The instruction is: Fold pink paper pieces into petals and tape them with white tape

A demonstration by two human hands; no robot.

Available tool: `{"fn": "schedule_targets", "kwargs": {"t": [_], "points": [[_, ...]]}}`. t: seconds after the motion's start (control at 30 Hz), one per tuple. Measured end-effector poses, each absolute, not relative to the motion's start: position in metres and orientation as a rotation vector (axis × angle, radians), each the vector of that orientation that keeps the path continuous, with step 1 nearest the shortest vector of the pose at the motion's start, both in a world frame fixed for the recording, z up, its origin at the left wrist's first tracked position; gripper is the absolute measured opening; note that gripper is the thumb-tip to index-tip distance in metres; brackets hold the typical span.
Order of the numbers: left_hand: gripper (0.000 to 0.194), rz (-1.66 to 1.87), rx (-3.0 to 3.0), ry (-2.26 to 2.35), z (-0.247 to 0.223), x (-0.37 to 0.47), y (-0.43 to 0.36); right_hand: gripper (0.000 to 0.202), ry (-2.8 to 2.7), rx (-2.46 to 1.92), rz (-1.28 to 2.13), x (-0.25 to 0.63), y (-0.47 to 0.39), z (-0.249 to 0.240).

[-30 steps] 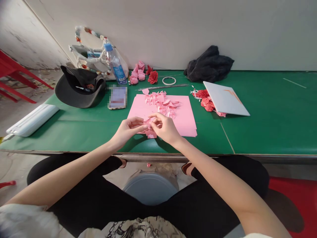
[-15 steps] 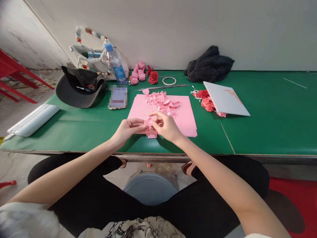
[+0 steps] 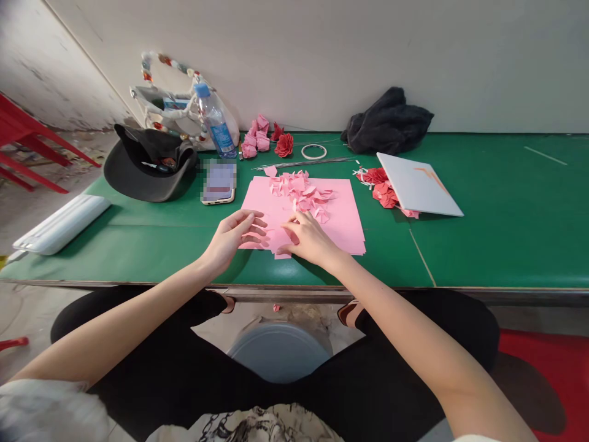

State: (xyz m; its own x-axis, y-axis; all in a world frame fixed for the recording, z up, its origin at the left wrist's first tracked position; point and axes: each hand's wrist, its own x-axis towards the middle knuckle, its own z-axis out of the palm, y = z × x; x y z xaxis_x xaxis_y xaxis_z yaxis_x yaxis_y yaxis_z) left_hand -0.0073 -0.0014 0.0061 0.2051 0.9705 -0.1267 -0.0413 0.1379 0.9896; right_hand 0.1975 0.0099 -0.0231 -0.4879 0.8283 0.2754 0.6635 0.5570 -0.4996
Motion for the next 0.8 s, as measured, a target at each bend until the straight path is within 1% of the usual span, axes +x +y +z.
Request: {"fn": "schedule_targets", "kwargs": {"t": [0.07,0.13,0.2,0.23,0.33,0.4,0.5,0.7,0.8], "points": [[0.025,0.999,1.175,1.057,0.004,-0.008,-0.001,0.037,-2.293,-1.200,0.445,0.196,0.009,-0.022],[0.025,1.017,1.206,1.034,0.003,-0.008,-0.001,0.020,-2.228,-1.185,0.478,0.195,0.008,-0.018],[0.028,1.001,1.264,1.022,0.001,-0.008,0.000,0.009,-2.081,-1.182,0.602,0.192,0.006,-0.013],[0.029,0.975,1.301,1.012,0.001,-0.008,0.000,0.010,-1.979,-1.177,0.712,0.191,0.005,-0.011],[0.030,0.881,1.317,0.885,0.002,-0.005,-0.002,0.026,-1.633,-1.117,1.098,0.187,0.002,-0.005],[0.031,0.849,1.234,0.766,0.001,-0.004,-0.003,0.034,-1.471,-1.077,1.256,0.186,0.001,-0.003],[0.029,0.826,1.142,0.696,0.000,-0.003,-0.004,0.037,-1.410,-1.081,1.287,0.184,0.000,-0.004],[0.028,0.784,1.134,0.725,-0.005,-0.004,-0.004,0.037,-1.359,-1.052,1.232,0.174,-0.008,-0.007],[0.029,0.770,1.163,0.765,-0.007,-0.003,-0.005,0.038,-1.325,-1.092,1.303,0.171,-0.012,-0.006]]}}
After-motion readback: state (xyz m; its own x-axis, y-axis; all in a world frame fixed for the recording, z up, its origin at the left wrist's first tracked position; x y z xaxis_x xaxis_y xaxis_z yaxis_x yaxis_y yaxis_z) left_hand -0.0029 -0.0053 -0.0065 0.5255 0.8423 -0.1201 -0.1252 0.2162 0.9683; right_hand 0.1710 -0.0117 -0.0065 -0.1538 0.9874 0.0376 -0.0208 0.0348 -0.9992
